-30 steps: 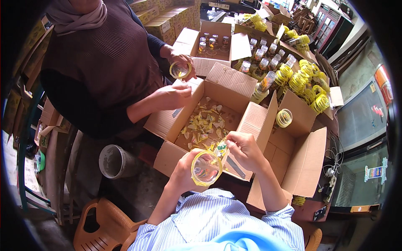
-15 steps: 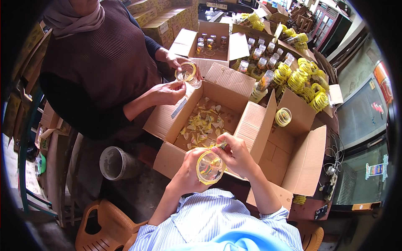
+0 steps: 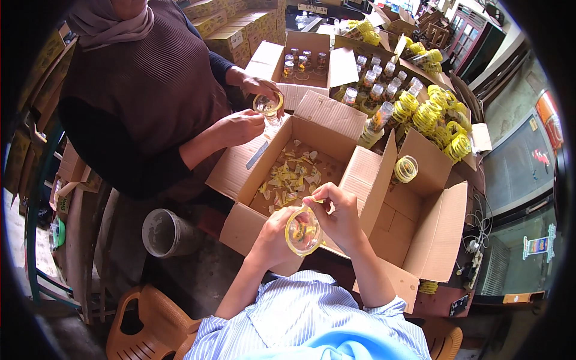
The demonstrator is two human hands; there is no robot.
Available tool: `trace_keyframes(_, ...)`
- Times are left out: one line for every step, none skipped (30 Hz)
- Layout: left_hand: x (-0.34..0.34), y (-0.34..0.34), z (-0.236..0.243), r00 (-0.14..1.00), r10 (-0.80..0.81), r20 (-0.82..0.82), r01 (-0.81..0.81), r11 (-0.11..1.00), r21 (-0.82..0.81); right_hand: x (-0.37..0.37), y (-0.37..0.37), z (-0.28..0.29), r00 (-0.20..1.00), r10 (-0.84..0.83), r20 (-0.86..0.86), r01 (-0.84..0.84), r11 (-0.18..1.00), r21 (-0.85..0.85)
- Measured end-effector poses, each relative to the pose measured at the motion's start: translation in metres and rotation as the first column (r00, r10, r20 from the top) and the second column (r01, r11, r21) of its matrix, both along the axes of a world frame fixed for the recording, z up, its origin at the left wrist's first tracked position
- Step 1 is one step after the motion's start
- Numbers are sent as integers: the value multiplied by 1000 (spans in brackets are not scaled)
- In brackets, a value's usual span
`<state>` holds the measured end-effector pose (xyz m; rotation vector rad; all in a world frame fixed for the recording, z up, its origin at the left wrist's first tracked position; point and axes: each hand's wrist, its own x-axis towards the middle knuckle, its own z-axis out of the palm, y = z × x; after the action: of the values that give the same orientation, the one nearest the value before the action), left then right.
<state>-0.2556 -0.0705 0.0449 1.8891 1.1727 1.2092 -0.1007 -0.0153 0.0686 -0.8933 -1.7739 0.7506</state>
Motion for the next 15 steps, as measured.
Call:
trace_keyframes(0, 0, -1, 999, 43, -16, -43, 998, 34, -3, 1, -2, 999, -45, -22, 45, 998, 38)
trace_keyframes(-1, -1, -1, 996, 87, -31, -85, 994, 69, -5, 2, -3, 995, -88, -45, 91, 993, 75)
trace_keyframes(-4, -3, -4, 987, 159, 32, -161, 984, 75, 0, 6, -4, 984, -176, 4, 175, 984, 40)
trace_keyframes(-11, -7, -6, 968, 232, 92, -239, 968, 81, 11, 11, -4, 965, -258, 51, 257, 966, 12)
trace_keyframes(-16, -9, -3, 963, 257, 87, -263, 961, 80, 21, 15, -5, 937, -335, 101, 338, 941, -11)
trace_keyframes(-19, -11, -1, 957, 279, 81, -285, 956, 75, 24, 18, -4, 943, -319, 91, 320, 947, 9)
trace_keyframes(-24, -12, 1, 951, 300, 76, -306, 949, 75, 23, 16, -2, 954, -276, 119, 286, 956, -70)
trace_keyframes(-23, -12, 3, 954, 293, 61, -298, 950, 93, 21, 11, 3, 962, -231, 143, 252, 956, -149)
trace_keyframes(-22, -11, 6, 958, 284, 45, -287, 951, 117, 16, 9, 10, 969, -187, 161, 220, 949, -224)
trace_keyframes(-21, -11, 6, 960, 275, 49, -279, 951, 131, 14, 10, 9, 974, -97, 206, 157, 940, -304)
trace_keyframes(-19, -11, 6, 962, 266, 54, -271, 951, 145, 11, 12, 0, 967, -71, 245, 132, 961, -244)
trace_keyframes(-18, -11, 11, 966, 251, 63, -257, 956, 144, 9, 15, -17, 958, -50, 283, 106, 977, -187)
trace_keyframes(-18, -12, 12, 969, 237, 72, -245, 960, 138, 7, 17, -27, 946, -27, 323, 73, 989, -131)
trace_keyframes(-18, -13, 13, 971, 223, 81, -232, 964, 133, 7, 19, -31, 906, 46, 420, 84, 955, -286)
trace_keyframes(-18, -13, 14, 974, 207, 91, -218, 968, 125, 7, 20, -34, 872, 109, 477, 57, 946, -320)
